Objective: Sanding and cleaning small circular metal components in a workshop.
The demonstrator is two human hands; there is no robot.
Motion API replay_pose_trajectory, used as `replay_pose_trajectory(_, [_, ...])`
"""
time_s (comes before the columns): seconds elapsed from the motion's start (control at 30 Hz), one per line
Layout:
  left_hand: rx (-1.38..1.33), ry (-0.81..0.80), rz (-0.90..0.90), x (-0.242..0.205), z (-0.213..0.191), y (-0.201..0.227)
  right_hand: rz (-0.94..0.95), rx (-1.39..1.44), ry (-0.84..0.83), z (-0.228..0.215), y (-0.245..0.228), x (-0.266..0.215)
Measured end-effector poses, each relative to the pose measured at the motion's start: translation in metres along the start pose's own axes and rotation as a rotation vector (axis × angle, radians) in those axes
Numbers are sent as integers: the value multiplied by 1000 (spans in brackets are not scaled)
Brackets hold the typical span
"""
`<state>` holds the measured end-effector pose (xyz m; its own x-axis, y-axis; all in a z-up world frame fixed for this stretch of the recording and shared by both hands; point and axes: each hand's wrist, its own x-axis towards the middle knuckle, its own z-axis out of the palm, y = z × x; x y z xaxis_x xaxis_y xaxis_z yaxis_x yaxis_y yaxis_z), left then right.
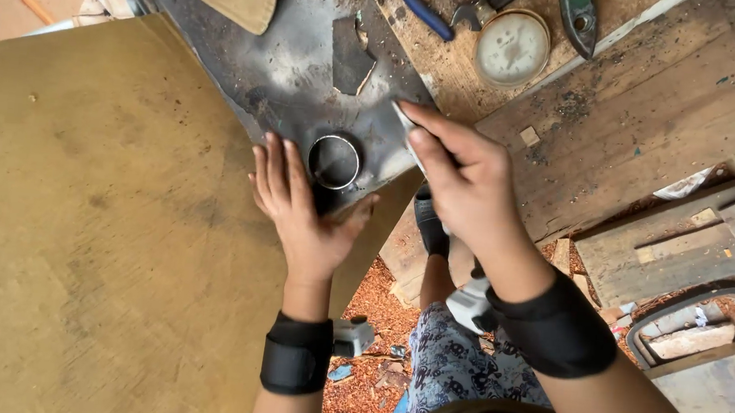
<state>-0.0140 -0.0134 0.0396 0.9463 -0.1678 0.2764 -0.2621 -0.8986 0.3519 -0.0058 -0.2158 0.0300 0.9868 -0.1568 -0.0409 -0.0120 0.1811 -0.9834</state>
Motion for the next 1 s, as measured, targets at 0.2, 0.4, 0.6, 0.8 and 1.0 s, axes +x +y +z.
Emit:
replay_pose_trajectory(0.2, [100,-145,130,-2,4,-2,547,766,50,-18,13,-15])
replay_pose_trajectory(0.4, [-576,8,-268,7,7,9,497,804,-87,-14,-11,-11])
replay_pose_trajectory(0.6, [-1029,-17,-361,1,37,17,434,863,-235,-8,-20,-9])
replay_pose_trajectory(0.8, [-1018,-101,-340,10,15,19,3,-334,-126,10,-40,-12])
replay_pose_trajectory(1.0, [-977,-119,-415,-13,35,17,-400,-1051,-377,26,-56,-13])
